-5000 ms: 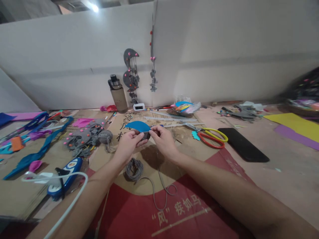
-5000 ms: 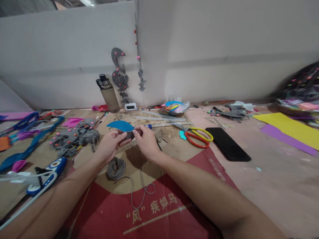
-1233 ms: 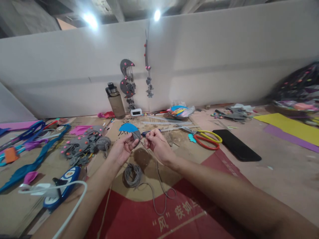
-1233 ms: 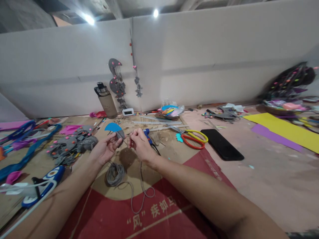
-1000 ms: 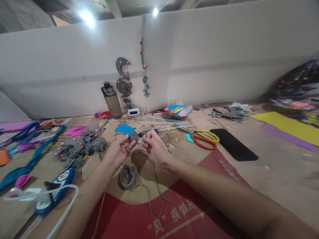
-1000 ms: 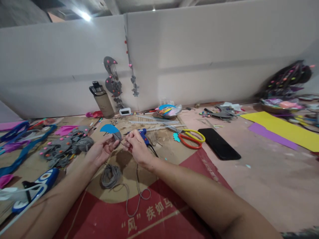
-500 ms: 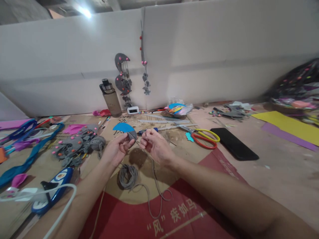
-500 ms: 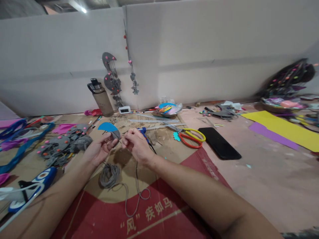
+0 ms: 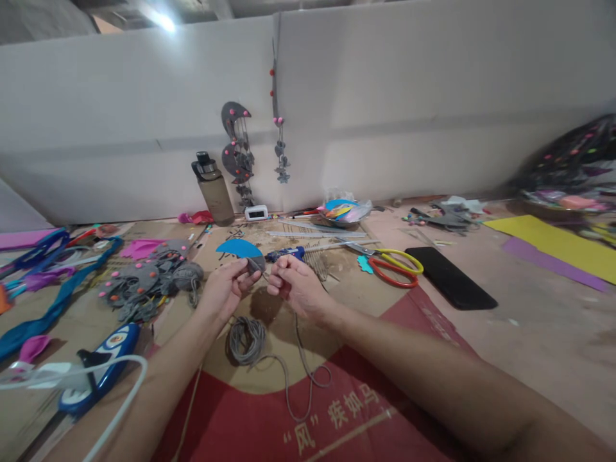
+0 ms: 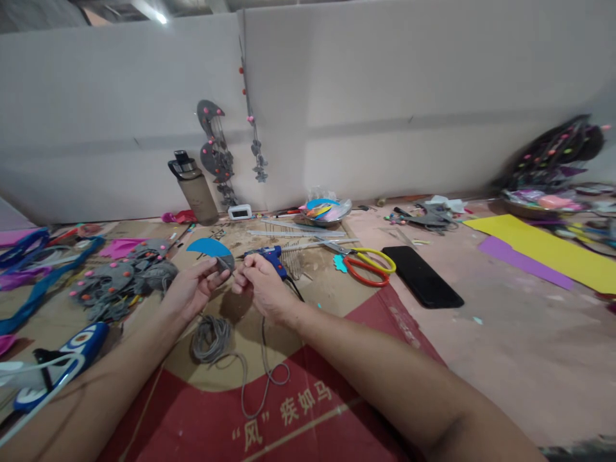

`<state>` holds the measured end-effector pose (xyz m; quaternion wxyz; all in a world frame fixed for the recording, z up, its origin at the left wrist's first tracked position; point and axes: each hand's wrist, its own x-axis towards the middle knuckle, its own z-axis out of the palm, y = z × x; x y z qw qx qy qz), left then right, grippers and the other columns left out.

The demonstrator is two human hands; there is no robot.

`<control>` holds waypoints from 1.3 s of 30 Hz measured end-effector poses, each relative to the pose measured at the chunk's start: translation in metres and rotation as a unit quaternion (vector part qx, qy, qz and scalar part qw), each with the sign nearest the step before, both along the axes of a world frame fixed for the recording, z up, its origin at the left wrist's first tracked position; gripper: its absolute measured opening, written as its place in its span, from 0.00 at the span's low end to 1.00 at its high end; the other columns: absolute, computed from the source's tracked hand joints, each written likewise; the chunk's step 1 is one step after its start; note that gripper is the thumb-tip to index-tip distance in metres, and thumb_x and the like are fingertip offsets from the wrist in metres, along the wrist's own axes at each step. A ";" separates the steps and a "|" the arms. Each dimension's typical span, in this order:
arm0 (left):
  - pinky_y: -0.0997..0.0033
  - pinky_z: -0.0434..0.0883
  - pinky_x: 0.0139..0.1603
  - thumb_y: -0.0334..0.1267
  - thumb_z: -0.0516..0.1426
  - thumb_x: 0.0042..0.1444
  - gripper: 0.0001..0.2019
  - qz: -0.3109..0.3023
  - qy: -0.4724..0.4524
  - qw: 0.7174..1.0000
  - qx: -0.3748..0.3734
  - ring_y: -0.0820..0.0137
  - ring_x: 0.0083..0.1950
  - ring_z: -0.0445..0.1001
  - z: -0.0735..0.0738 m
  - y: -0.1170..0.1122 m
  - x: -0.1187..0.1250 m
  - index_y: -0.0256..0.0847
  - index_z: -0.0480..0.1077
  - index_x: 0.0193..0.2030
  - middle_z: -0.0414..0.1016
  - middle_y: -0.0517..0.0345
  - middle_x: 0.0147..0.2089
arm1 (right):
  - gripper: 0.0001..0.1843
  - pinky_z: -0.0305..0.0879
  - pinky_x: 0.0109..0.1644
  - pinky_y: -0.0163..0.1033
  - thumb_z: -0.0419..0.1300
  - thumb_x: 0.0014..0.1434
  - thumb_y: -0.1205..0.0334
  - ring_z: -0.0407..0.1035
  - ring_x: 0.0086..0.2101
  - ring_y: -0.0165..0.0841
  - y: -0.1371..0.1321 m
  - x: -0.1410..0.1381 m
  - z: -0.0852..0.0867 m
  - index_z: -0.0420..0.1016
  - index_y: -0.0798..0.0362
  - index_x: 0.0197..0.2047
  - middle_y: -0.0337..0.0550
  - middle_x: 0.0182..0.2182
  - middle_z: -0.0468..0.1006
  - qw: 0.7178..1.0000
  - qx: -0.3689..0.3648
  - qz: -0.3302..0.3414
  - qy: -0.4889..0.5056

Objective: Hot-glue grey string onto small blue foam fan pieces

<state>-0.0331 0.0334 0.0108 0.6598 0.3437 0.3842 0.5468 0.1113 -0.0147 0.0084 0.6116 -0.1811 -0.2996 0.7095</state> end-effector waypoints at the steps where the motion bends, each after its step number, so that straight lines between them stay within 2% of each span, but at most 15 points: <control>1: 0.72 0.77 0.35 0.25 0.57 0.50 0.04 0.001 -0.001 1.000 0.002 0.75 0.30 0.74 0.000 0.000 0.000 0.30 0.71 0.26 0.75 0.54 0.30 | 0.13 0.51 0.27 0.31 0.60 0.46 0.70 0.54 0.23 0.23 0.000 0.000 0.000 0.57 0.51 0.28 0.30 0.22 0.58 1.000 0.000 0.005 0.000; 9: 0.73 0.77 0.36 0.26 0.58 0.49 0.03 0.004 0.011 1.000 0.008 0.76 0.29 0.73 -0.001 -0.001 0.000 0.30 0.71 0.27 0.74 0.55 0.30 | 0.10 0.54 0.28 0.33 0.56 0.47 0.72 0.55 0.23 0.24 -0.003 0.001 0.000 0.55 0.53 0.24 0.32 0.21 0.59 1.000 -0.016 0.011 -0.019; 17: 0.75 0.77 0.36 0.27 0.58 0.49 0.03 -0.021 0.021 1.000 0.009 0.76 0.28 0.74 -0.003 -0.005 0.003 0.31 0.71 0.27 0.74 0.55 0.29 | 0.11 0.54 0.28 0.32 0.56 0.45 0.73 0.54 0.22 0.23 -0.004 -0.001 -0.003 0.55 0.52 0.28 0.30 0.21 0.58 0.999 -0.022 0.038 -0.013; 22: 0.73 0.77 0.35 0.27 0.58 0.49 0.03 -0.017 0.020 1.000 0.007 0.76 0.27 0.73 -0.006 -0.005 0.004 0.32 0.70 0.26 0.75 0.54 0.28 | 0.11 0.55 0.29 0.34 0.59 0.49 0.67 0.55 0.23 0.23 -0.003 -0.003 -0.007 0.56 0.52 0.27 0.31 0.22 0.60 0.999 -0.008 0.028 -0.046; 27: 0.75 0.77 0.34 0.26 0.57 0.50 0.03 -0.019 0.017 1.000 0.001 0.75 0.28 0.75 -0.008 -0.003 0.002 0.31 0.71 0.27 0.76 0.52 0.31 | 0.11 0.54 0.30 0.35 0.58 0.51 0.62 0.57 0.23 0.24 -0.002 -0.006 -0.020 0.56 0.51 0.27 0.30 0.21 0.60 0.994 0.017 0.026 -0.101; 31: 0.74 0.77 0.34 0.26 0.58 0.49 0.04 -0.014 0.011 1.000 -0.001 0.77 0.26 0.73 -0.006 -0.004 0.003 0.32 0.70 0.26 0.75 0.55 0.28 | 0.10 0.53 0.30 0.35 0.57 0.53 0.59 0.59 0.23 0.26 -0.002 -0.007 -0.025 0.57 0.51 0.29 0.30 0.21 0.61 0.989 0.038 0.025 -0.142; 35: 0.74 0.77 0.34 0.25 0.57 0.50 0.05 -0.013 0.018 1.000 -0.002 0.77 0.26 0.73 -0.005 -0.005 0.004 0.31 0.70 0.25 0.74 0.55 0.27 | 0.07 0.52 0.29 0.34 0.56 0.51 0.64 0.57 0.22 0.24 -0.003 -0.007 -0.023 0.57 0.50 0.29 0.29 0.21 0.59 0.992 0.035 0.011 -0.118; 39: 0.75 0.77 0.34 0.26 0.57 0.50 0.04 -0.012 0.021 1.000 -0.007 0.77 0.26 0.73 -0.005 -0.005 0.003 0.31 0.70 0.26 0.74 0.54 0.28 | 0.09 0.53 0.29 0.34 0.57 0.49 0.65 0.56 0.22 0.24 -0.003 -0.006 -0.019 0.57 0.51 0.30 0.29 0.21 0.60 0.996 0.022 0.026 -0.080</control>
